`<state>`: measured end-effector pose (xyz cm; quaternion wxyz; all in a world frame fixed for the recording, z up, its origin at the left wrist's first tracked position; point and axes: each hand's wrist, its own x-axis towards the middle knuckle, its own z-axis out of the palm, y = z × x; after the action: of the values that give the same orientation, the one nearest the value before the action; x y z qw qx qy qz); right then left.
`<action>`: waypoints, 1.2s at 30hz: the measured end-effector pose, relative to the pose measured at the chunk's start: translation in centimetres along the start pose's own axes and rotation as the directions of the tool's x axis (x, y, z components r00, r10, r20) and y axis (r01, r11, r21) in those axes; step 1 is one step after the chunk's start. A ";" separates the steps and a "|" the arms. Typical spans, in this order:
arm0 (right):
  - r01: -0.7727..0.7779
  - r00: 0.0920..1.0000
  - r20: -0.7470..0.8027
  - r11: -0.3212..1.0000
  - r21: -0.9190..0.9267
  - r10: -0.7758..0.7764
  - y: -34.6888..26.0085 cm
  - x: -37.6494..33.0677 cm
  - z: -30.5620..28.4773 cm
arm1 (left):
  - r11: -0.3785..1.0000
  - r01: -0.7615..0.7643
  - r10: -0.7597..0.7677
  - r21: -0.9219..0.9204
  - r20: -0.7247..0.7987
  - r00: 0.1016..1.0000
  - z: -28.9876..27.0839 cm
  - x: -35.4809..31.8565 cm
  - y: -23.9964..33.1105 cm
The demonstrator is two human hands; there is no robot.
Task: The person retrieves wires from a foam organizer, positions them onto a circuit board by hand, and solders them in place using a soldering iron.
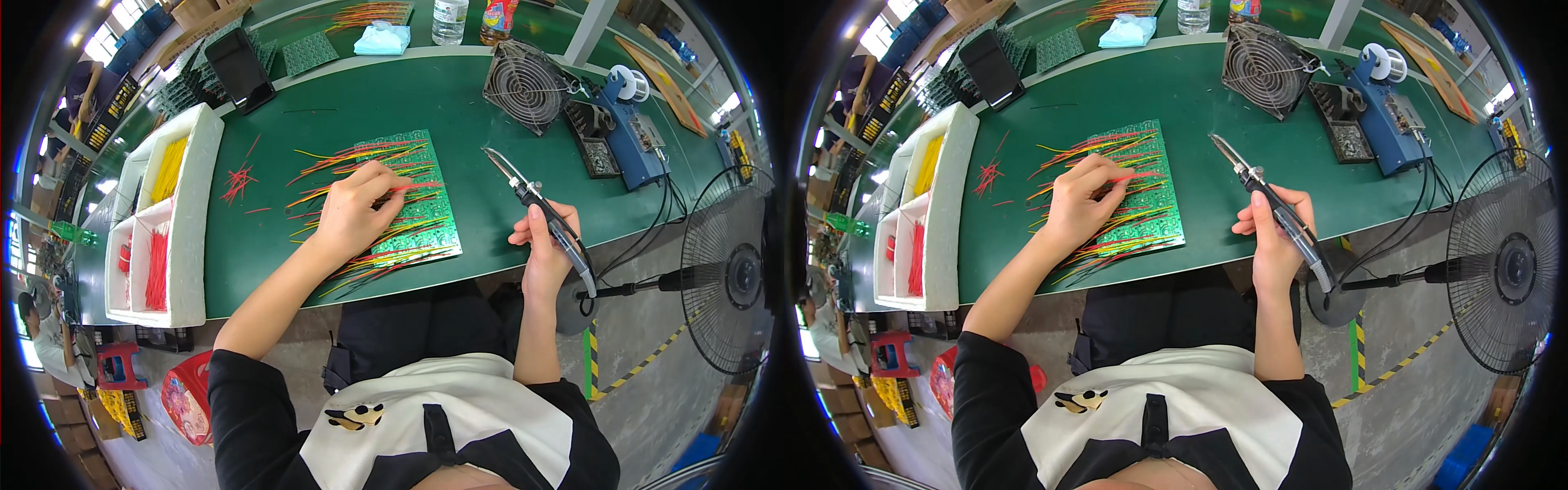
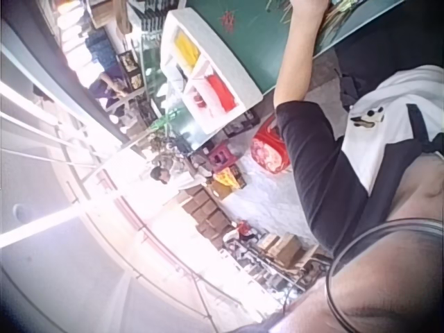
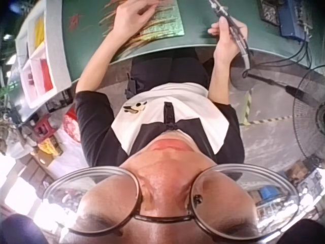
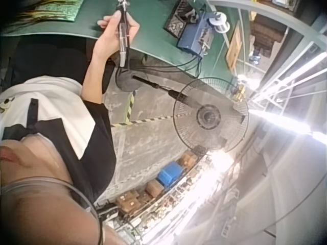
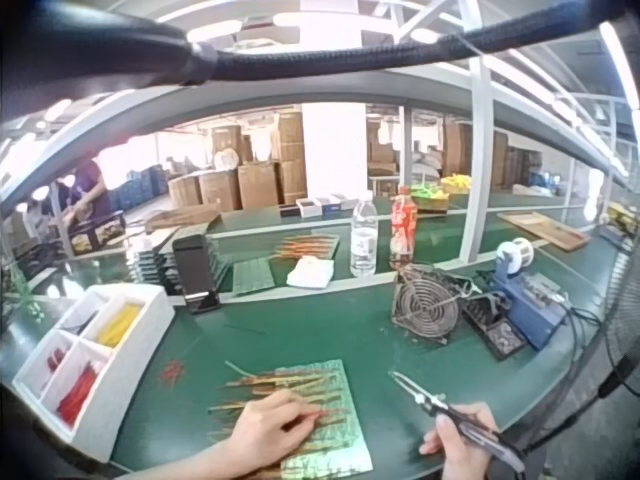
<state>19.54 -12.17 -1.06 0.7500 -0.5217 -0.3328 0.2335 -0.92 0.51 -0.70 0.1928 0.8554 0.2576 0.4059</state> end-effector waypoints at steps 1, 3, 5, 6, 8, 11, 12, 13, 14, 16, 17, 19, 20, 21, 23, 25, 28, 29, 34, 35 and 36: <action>0.003 1.000 -0.001 1.000 0.002 -0.003 0.0 0.0 0.0 | 1.000 0.001 -0.001 0.000 -0.001 1.000 0.0 0.0 0.0; 0.008 1.000 0.004 1.000 0.003 -0.008 0.1 0.0 0.0 | 1.000 0.014 -0.015 0.025 0.010 1.000 -0.1 -0.1 0.0; 0.011 1.000 0.009 1.000 0.004 -0.011 0.1 0.0 0.1 | 0.999 0.020 -0.020 0.028 0.014 1.000 -0.2 -0.1 0.0; 0.013 1.000 0.008 1.000 -0.002 -0.013 0.1 0.0 0.1 | 0.999 0.025 -0.025 0.031 0.018 1.000 -0.2 0.0 0.0; 0.013 1.000 0.009 1.000 -0.010 -0.012 0.0 0.0 0.1 | 0.999 0.031 -0.031 0.026 0.022 0.999 -0.2 0.0 0.2; 0.019 1.000 0.009 1.000 -0.017 -0.019 0.1 -0.1 0.0 | 0.999 0.036 -0.037 0.029 0.036 0.999 -0.1 0.0 0.0; 0.026 1.000 0.018 1.000 -0.008 -0.026 0.2 -0.1 0.0 | 0.999 0.034 -0.036 0.037 0.045 0.998 -0.1 0.0 -0.1; 0.033 0.999 0.026 0.999 0.001 -0.033 0.2 0.0 0.0 | 0.999 0.036 -0.037 0.037 0.046 0.998 -0.1 0.0 -0.1; 0.032 0.999 0.026 1.000 0.000 -0.032 0.2 -0.1 -0.1 | 0.999 0.034 -0.036 0.042 0.050 0.998 -0.2 0.0 0.0; -0.001 0.996 0.094 1.000 0.001 0.001 0.0 -0.2 -0.4 | 0.998 0.033 -0.036 0.047 0.054 0.998 -0.2 -0.1 0.0; -0.002 0.995 0.095 1.000 0.002 0.002 0.0 -0.2 -0.6 | 0.998 0.041 -0.044 0.046 0.052 0.998 -0.2 -0.1 0.0; -0.023 0.974 0.226 0.997 0.068 0.007 0.1 -0.3 -1.1 | 0.998 0.048 -0.050 0.044 0.051 0.997 -0.2 -0.1 0.0; -0.041 0.972 0.232 0.997 0.061 0.026 0.1 -0.4 -1.1 | 0.998 0.040 -0.043 0.053 0.050 0.998 -0.2 -0.1 0.0; -0.040 0.973 0.230 0.997 0.061 0.025 0.1 -0.4 -1.1 | 0.998 0.032 -0.035 0.061 0.048 0.998 -0.1 -0.1 0.0; -0.042 0.967 0.253 0.998 0.039 0.031 0.0 -0.4 -0.9 | 0.997 0.025 -0.029 0.068 0.047 0.998 -0.2 -0.1 0.0; -0.049 0.967 0.253 0.998 0.026 0.041 -0.1 -0.4 -0.8 | 0.997 0.018 -0.021 0.073 0.047 0.999 -0.2 -0.1 0.0; -0.056 0.964 0.262 0.998 -0.001 0.054 -0.2 -0.5 -0.7 | 0.996 0.028 -0.032 0.084 0.048 0.998 -0.1 -0.1 0.0; -0.055 0.961 0.272 0.998 -0.015 0.057 -0.2 -0.5 -0.7 | 0.996 0.025 -0.029 0.086 0.047 0.998 -0.1 -0.2 0.0; -0.046 0.959 0.279 0.999 -0.019 0.050 -0.1 -0.4 -0.7 | 0.996 0.015 -0.018 0.082 0.043 0.999 -0.1 -0.1 0.0; -0.042 0.958 0.283 0.999 -0.022 0.046 -0.1 -0.4 -0.7 | 0.996 0.008 -0.012 0.086 0.045 0.999 -0.1 -0.1 0.0; -0.042 0.958 0.282 0.999 -0.023 0.047 -0.1 -0.4 -0.7 | 0.996 0.001 -0.005 0.089 0.046 0.999 -0.1 -0.1 0.0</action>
<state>19.76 -12.95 -1.23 0.6850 -0.4965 -0.4266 0.3197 -1.03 0.47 -0.71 0.1608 0.8720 0.2720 0.3737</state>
